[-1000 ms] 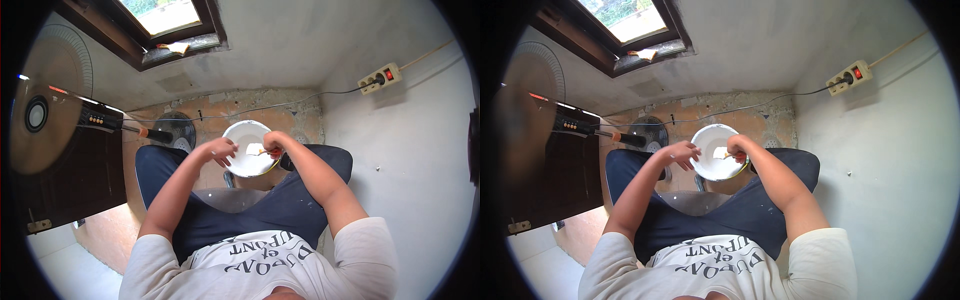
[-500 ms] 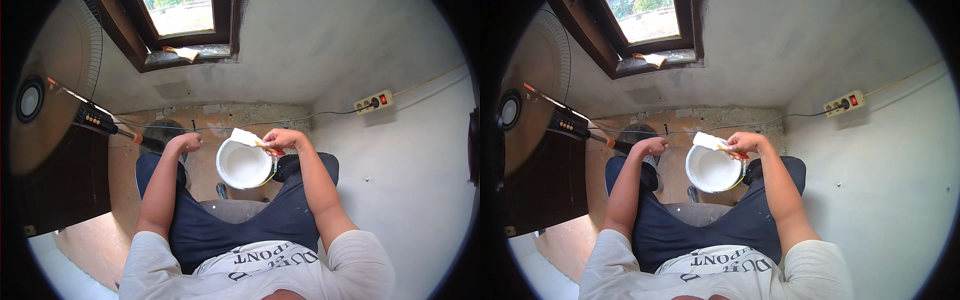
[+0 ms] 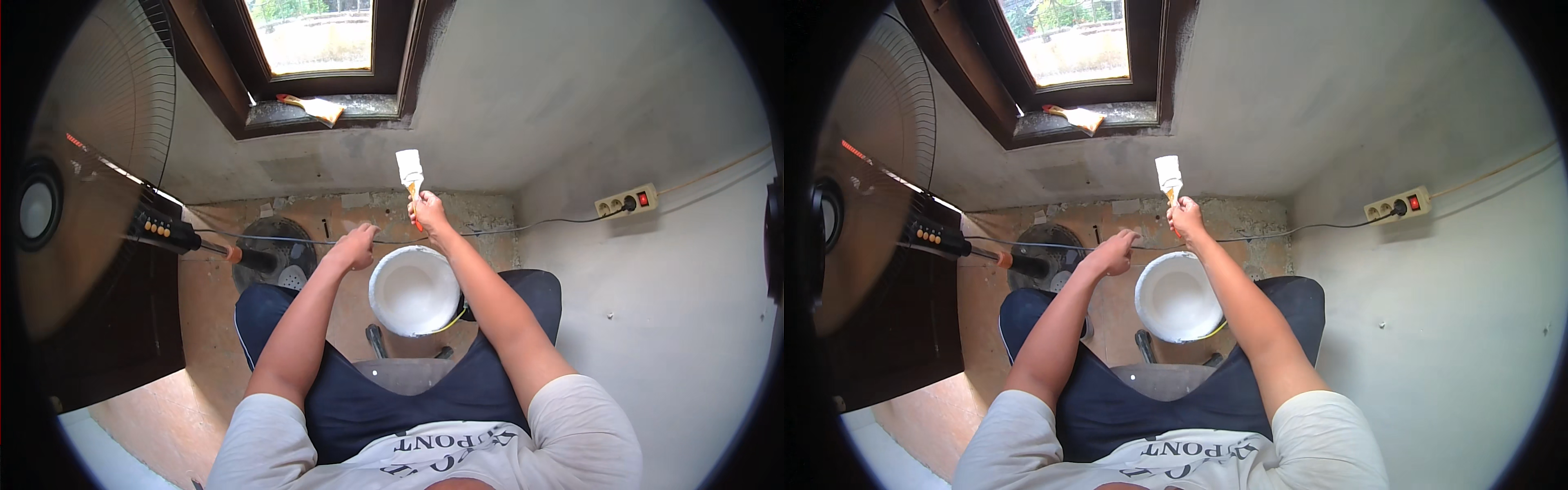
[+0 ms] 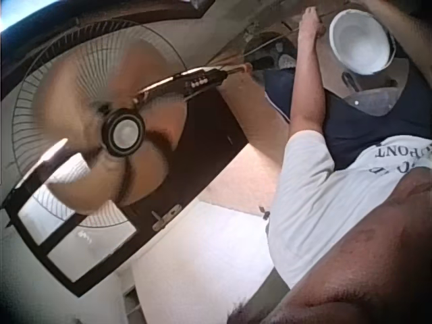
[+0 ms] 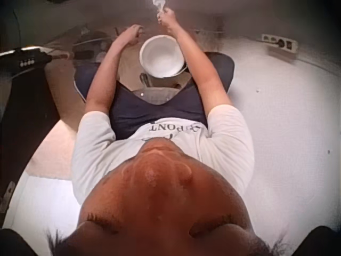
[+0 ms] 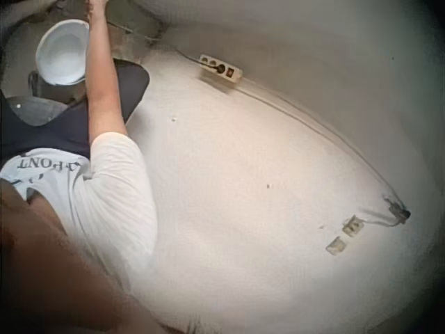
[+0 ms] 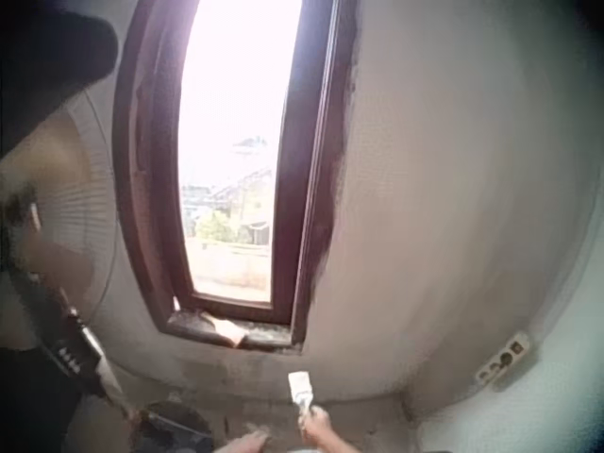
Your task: The person patches a hole in a wall above a window with white putty, using a scraper to apply and smooth the putty.
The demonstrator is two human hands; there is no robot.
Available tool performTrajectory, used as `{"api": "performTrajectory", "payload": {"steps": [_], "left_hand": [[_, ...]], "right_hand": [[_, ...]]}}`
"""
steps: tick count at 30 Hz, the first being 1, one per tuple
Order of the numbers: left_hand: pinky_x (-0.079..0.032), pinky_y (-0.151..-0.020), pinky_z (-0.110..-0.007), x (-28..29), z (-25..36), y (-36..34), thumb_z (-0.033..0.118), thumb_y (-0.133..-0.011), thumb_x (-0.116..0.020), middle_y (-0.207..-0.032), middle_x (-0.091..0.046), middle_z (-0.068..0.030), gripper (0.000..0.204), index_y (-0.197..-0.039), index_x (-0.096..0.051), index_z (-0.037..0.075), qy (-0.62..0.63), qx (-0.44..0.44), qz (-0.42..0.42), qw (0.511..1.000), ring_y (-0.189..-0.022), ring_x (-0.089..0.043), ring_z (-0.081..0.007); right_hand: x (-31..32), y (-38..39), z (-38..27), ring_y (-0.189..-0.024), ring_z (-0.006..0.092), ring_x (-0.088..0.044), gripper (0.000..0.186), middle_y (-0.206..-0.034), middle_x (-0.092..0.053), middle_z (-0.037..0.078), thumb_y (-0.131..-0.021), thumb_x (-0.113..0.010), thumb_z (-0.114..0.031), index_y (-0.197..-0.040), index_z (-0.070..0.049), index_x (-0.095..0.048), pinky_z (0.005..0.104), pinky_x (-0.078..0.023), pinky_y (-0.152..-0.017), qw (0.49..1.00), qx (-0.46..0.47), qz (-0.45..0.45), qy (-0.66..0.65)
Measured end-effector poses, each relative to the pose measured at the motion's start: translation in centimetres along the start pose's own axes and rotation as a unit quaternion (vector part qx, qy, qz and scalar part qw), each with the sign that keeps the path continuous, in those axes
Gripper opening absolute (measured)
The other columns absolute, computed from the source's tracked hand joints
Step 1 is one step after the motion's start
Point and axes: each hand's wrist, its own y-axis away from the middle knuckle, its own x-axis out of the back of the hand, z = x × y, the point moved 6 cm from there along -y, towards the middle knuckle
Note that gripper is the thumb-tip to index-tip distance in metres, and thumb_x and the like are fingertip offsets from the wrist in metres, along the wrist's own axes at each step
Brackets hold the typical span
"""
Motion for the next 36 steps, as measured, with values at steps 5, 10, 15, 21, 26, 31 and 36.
{"api": "performTrajectory", "payload": {"steps": [5,10,15,21,26,31,36], "left_hand": [[-0.044,-0.095,-0.042,0.6,0.1,-0.1,0.007,-0.075,-0.057,-0.127,-0.049,-0.0136,0.053,-0.127,-0.047,0.006,-0.002,0.017,-0.023,1.0,-0.116,-0.05,-0.0313],[-0.041,-0.099,-0.04,1.2,0.5,0.1,0.007,-0.083,-0.05,-0.13,-0.046,-0.0155,0.042,-0.125,-0.048,0.004,0.019,0.015,-0.042,0.999,-0.119,-0.048,-0.0333],[-0.041,-0.099,-0.04,1.9,0.6,-0.1,0.007,-0.085,-0.049,-0.13,-0.047,-0.0151,0.039,-0.124,-0.049,0.003,0.028,0.018,-0.045,0.998,-0.118,-0.048,-0.0328],[-0.042,-0.098,-0.04,1.5,-0.1,-0.5,0.007,-0.085,-0.05,-0.129,-0.047,-0.0157,0.038,-0.122,-0.049,0.002,0.036,0.0,-0.036,0.999,-0.117,-0.049,-0.0334],[-0.045,-0.092,-0.045,1.4,-0.3,-0.7,0.015,-0.084,-0.053,-0.124,-0.05,-0.0161,0.037,-0.12,-0.052,0.004,0.038,-0.005,-0.016,0.999,-0.111,-0.053,-0.0344],[-0.043,-0.097,-0.04,2.0,0.1,-0.7,0.011,-0.087,-0.051,-0.13,-0.046,-0.0149,0.036,-0.122,-0.05,0.002,0.043,0.027,-0.062,0.997,-0.114,-0.052,-0.0328],[-0.043,-0.096,-0.04,2.3,0.2,-0.3,0.014,-0.09,-0.05,-0.131,-0.045,-0.0145,0.036,-0.124,-0.049,0.002,0.038,0.054,-0.073,0.995,-0.113,-0.054,-0.032]], "right_hand": [[-2.0,-4.3,1.8,-0.04,0.0053,-0.041,0.042,-0.054,-0.047,-0.003,-0.094,-0.05,-0.046,-0.084,-0.006,-0.055,0.022,-0.033,-0.037,0.991,-0.019,0.087,-0.099],[-3.2,-9.0,3.7,-0.041,0.0067,-0.04,0.04,-0.055,-0.046,-0.003,-0.096,-0.047,-0.045,-0.08,-0.008,-0.054,0.0233,-0.034,-0.038,0.984,0.0,0.105,-0.143],[-2.1,-13.1,6.8,-0.04,0.0091,-0.037,0.034,-0.055,-0.045,-0.002,-0.098,-0.045,-0.036,-0.078,-0.01,-0.055,0.0255,-0.03,-0.037,0.981,-0.044,0.183,-0.056],[-1.4,-16.7,10.2,-0.039,0.0115,-0.034,0.032,-0.053,-0.044,-0.002,-0.097,-0.046,-0.031,-0.076,-0.009,-0.055,0.028,-0.024,-0.037,0.978,-0.083,0.182,-0.053],[-0.5,-17.0,13.9,-0.039,0.0149,-0.039,0.036,-0.052,-0.044,0.001,-0.094,-0.051,-0.035,-0.073,-0.007,-0.053,0.0325,-0.028,-0.036,0.952,-0.239,0.191,0.014],[1.6,-14.2,10.3,-0.047,0.02,-0.054,0.042,-0.06,-0.058,0.01,-0.088,-0.057,-0.041,-0.075,-0.002,-0.063,0.035,-0.04,-0.044,0.909,-0.205,0.316,0.178],[2.7,-9.8,1.0,-0.085,0.0365,-0.066,0.044,-0.087,-0.067,0.022,-0.085,-0.056,-0.04,-0.085,0.002,-0.069,0.0429,-0.049,-0.072,0.917,-0.125,0.319,0.203]]}}
